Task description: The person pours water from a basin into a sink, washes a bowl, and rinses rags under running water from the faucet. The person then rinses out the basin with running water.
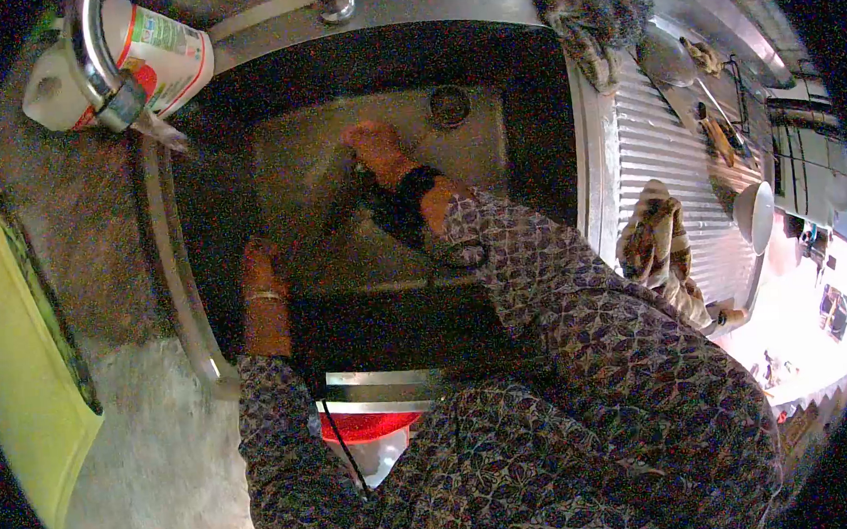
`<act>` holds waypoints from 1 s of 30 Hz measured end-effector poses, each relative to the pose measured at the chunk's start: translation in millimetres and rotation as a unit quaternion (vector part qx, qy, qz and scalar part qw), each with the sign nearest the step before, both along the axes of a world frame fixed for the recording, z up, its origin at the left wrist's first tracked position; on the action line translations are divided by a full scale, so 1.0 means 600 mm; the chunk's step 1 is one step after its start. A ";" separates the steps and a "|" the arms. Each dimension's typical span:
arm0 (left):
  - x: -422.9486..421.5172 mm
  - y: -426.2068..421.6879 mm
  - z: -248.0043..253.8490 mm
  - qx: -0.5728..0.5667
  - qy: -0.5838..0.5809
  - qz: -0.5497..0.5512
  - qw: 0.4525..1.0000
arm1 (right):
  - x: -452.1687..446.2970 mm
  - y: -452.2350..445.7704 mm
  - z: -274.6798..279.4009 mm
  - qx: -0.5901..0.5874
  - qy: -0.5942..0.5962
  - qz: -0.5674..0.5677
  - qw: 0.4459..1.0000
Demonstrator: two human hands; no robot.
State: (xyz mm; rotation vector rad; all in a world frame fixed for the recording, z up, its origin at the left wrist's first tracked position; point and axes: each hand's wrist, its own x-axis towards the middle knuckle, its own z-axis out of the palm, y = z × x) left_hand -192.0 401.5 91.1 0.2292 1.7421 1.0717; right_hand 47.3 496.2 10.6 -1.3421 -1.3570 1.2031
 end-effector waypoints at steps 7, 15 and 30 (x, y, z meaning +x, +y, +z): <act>0.103 0.056 0.140 0.188 -0.076 -0.237 0.950 | -0.015 -0.044 0.111 0.013 0.236 0.158 0.959; 0.038 0.066 0.166 0.215 0.220 -0.391 0.867 | 0.017 0.007 0.186 -0.015 0.020 0.223 0.975; -0.012 -0.049 0.095 0.026 0.471 -0.676 0.566 | 0.056 -0.069 0.127 -0.009 -0.284 0.461 0.840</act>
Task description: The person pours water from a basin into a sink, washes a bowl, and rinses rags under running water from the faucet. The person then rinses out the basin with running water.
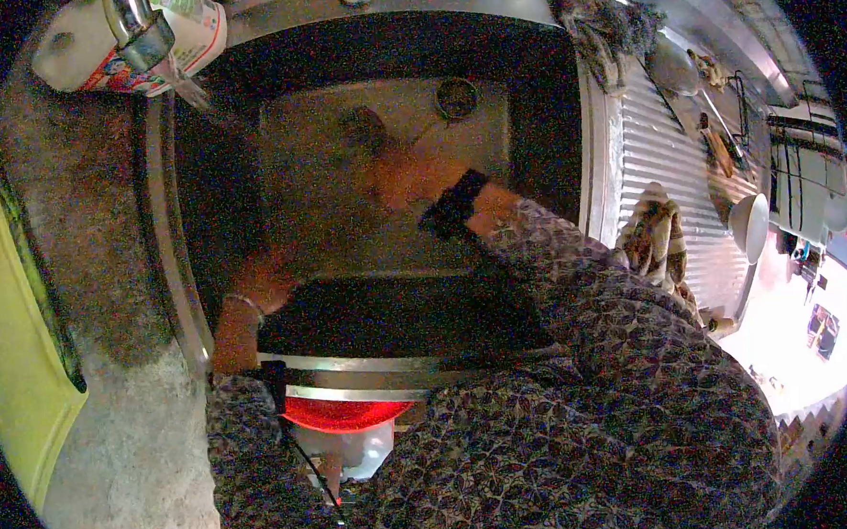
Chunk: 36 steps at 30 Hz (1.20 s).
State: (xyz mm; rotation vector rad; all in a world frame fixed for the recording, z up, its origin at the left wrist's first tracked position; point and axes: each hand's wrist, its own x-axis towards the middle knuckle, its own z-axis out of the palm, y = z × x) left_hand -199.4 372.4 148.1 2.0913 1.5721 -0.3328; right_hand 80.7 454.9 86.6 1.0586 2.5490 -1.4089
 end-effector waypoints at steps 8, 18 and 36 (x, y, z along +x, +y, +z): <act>-0.021 0.013 -0.042 -0.075 -0.003 0.082 0.994 | -0.094 0.064 -0.139 0.182 0.028 -0.398 0.899; 0.024 0.070 -0.098 -0.181 -0.089 0.285 0.937 | -0.091 0.050 -0.141 0.299 0.038 -0.421 0.856; 0.074 0.068 -0.181 -0.195 -0.553 0.568 0.577 | -0.110 0.029 -0.208 0.352 0.005 -0.308 0.884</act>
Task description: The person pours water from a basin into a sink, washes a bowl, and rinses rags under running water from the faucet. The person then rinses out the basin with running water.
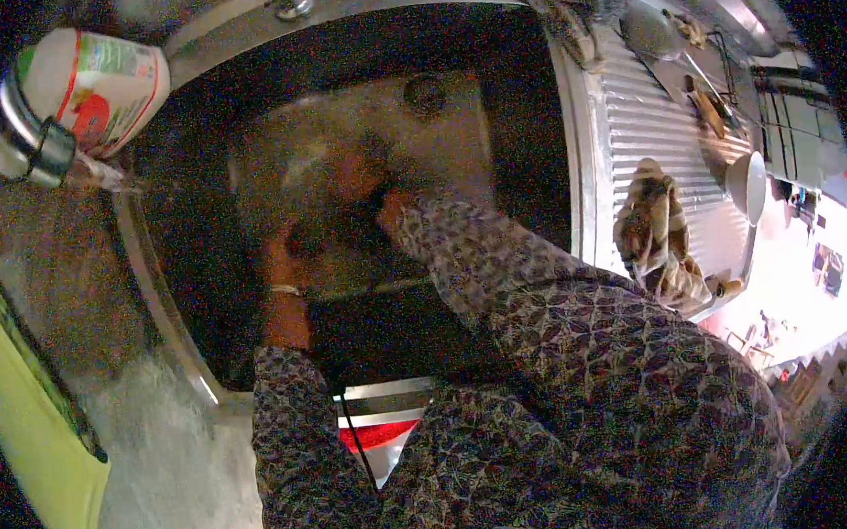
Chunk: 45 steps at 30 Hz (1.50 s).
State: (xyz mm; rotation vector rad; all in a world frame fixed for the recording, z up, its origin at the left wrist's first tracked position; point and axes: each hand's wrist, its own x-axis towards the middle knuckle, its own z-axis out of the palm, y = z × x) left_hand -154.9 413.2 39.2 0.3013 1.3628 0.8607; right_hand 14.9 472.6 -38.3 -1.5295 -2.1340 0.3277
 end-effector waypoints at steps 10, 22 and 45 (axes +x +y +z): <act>0.011 -0.009 0.061 0.023 -0.007 -0.004 1.000 | -0.065 -0.032 0.124 -0.130 0.073 -0.033 0.988; -0.070 0.017 -0.008 -0.018 0.018 0.031 0.999 | -0.142 -0.108 0.223 -0.173 0.584 0.051 0.791; -0.051 0.165 0.170 0.239 0.366 -0.193 0.878 | -0.086 0.040 0.162 -0.185 0.235 -0.028 0.954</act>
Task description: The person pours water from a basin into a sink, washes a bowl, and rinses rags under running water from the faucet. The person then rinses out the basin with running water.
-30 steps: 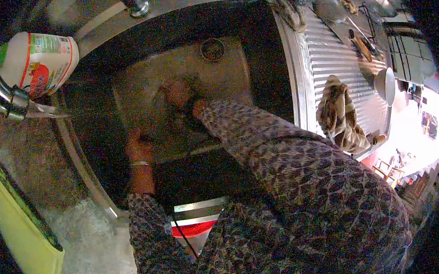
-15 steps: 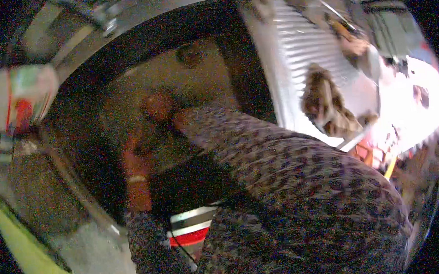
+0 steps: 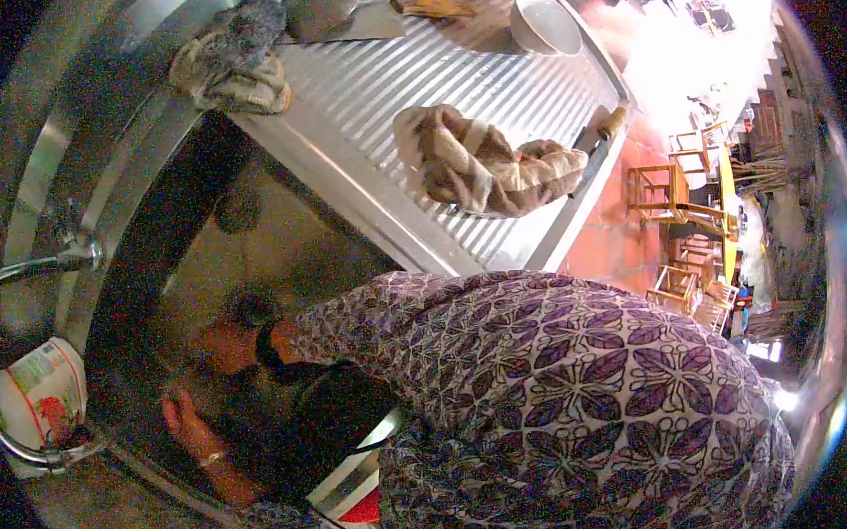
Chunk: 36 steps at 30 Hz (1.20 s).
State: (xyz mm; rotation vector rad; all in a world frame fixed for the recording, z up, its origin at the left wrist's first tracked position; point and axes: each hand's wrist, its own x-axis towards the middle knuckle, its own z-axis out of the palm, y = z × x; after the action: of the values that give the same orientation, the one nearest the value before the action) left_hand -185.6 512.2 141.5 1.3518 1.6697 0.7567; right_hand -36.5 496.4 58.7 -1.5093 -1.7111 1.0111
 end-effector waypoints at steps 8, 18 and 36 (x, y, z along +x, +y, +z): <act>-0.012 0.019 0.072 0.061 0.129 -0.174 0.974 | 0.033 0.045 0.090 0.059 0.191 0.035 0.979; -0.086 -0.003 0.041 0.056 0.213 -0.054 0.974 | 0.080 0.104 0.104 0.183 0.175 0.093 0.963; -0.065 -0.022 0.083 0.095 -0.053 0.046 0.993 | 0.114 0.127 0.151 0.096 0.200 0.101 0.970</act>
State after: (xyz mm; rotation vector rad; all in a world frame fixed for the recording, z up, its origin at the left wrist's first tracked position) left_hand -224.4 498.8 191.3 1.3462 1.6160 1.0456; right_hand 31.8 572.6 149.4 -0.9472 -1.6331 1.1280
